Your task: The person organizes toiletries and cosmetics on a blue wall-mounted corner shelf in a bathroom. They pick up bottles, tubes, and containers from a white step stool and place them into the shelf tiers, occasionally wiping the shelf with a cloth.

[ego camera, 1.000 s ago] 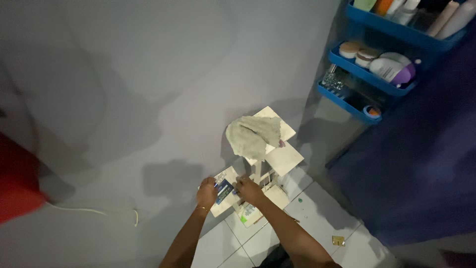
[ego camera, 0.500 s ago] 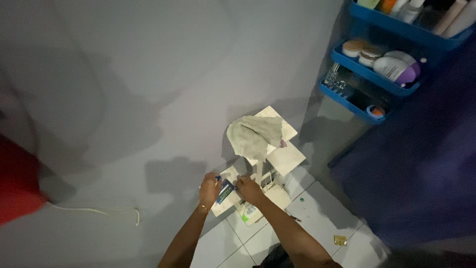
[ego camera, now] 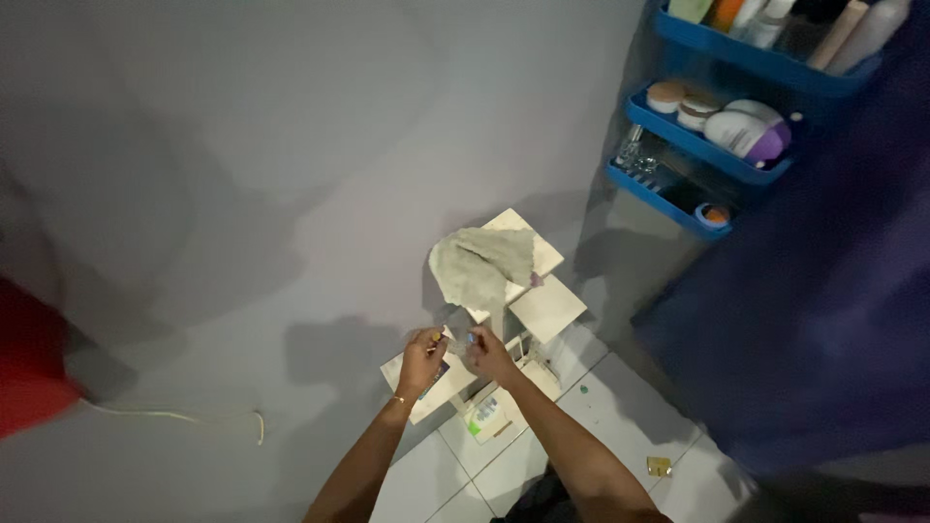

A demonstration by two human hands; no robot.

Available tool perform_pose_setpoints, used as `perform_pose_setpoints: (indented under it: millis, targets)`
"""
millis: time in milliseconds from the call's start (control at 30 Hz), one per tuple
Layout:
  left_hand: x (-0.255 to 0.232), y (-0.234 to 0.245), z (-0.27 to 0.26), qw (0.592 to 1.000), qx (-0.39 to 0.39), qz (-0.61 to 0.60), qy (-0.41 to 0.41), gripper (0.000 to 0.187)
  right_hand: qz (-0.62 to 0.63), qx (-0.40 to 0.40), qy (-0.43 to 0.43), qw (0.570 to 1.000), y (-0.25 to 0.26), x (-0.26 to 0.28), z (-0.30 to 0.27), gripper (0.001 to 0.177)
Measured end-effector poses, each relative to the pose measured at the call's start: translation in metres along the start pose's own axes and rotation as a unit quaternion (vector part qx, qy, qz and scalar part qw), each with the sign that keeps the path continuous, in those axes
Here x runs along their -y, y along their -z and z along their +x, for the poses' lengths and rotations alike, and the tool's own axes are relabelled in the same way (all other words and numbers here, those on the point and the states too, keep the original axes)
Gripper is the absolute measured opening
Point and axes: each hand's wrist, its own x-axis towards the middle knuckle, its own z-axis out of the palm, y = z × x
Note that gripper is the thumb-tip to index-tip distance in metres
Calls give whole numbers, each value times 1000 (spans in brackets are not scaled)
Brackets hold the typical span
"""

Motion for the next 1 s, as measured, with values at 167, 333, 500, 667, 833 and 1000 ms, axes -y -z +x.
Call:
perform_pose_setpoints:
  millis: [167,333,500,667,833,1000]
  targets:
    - [-18,-15,2,997,76,15,-14,35,-57,-46,-55,996,26,10,-7,31]
    - [-39,-50,3,988,142,41,-37,35,-86,-41,-141,985,57,24,-20,27]
    - [-60,-96,1,982,174,-33,-59,40,4,-3,-60,998,99,38,-39,25]
    - [-91,-142,18,976,140,21,-167,42,23,12,-32,999,155,62,-60,20]
    - [-139,-179,28,977,131,-7,-168,41,-5,-3,19,1000,204,96,-74,27]
    - [-197,-212,44,976,63,2,-207,34,-38,-17,105,994,243,139,-82,42]
